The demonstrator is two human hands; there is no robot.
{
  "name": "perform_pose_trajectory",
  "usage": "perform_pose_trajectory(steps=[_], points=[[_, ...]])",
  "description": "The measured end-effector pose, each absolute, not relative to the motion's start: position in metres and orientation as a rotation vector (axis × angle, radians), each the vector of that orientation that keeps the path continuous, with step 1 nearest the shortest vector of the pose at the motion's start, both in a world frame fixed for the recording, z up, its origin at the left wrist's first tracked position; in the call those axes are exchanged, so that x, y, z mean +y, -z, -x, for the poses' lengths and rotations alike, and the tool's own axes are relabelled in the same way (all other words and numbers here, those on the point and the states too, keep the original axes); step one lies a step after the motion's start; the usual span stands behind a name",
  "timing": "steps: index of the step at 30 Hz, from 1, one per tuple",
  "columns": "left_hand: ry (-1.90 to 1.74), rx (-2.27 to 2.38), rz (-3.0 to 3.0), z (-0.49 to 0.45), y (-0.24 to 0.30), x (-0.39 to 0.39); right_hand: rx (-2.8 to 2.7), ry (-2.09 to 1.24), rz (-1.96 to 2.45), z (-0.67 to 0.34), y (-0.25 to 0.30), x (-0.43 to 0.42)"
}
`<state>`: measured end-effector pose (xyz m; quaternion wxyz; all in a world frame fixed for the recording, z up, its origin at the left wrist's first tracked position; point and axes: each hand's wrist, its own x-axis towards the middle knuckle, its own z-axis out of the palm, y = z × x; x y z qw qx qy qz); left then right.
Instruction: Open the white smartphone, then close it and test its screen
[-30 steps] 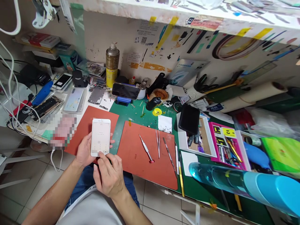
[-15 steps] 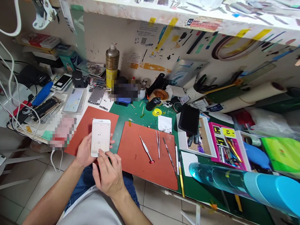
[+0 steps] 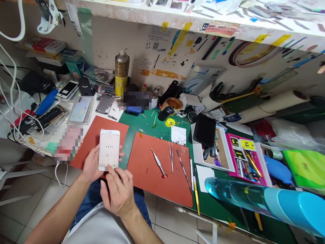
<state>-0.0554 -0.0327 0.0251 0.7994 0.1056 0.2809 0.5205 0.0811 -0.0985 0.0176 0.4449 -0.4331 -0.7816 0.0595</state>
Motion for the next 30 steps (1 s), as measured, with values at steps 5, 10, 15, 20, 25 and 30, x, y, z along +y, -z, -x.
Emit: perform_pose_trajectory(steps=[5, 10, 15, 20, 25, 30], points=[[-1.108, 0.608, -0.229, 0.055, -0.027, -0.032, -1.908, -0.168, 1.049, -0.085, -0.017, -0.105], [-1.111, 0.615, -0.233, 0.055, -0.027, -0.032, -1.808, -0.302, 1.08, -0.094, -0.008, -0.106], [-1.106, 0.609, -0.253, 0.056, -0.026, -0.033, -1.586, -0.392, 1.318, -0.114, -0.003, -0.083], [-1.108, 0.625, -0.248, 0.056, -0.027, -0.032, -1.584, -0.608, 1.387, -0.121, -0.002, -0.066], [-1.104, 0.638, -0.269, 0.055, -0.029, -0.031, -1.646, -0.699, 1.358, -0.116, -0.001, -0.067], [-1.101, 0.641, -0.261, 0.055, -0.029, -0.031, -1.68, -0.703, 1.343, -0.115, 0.001, -0.068]])
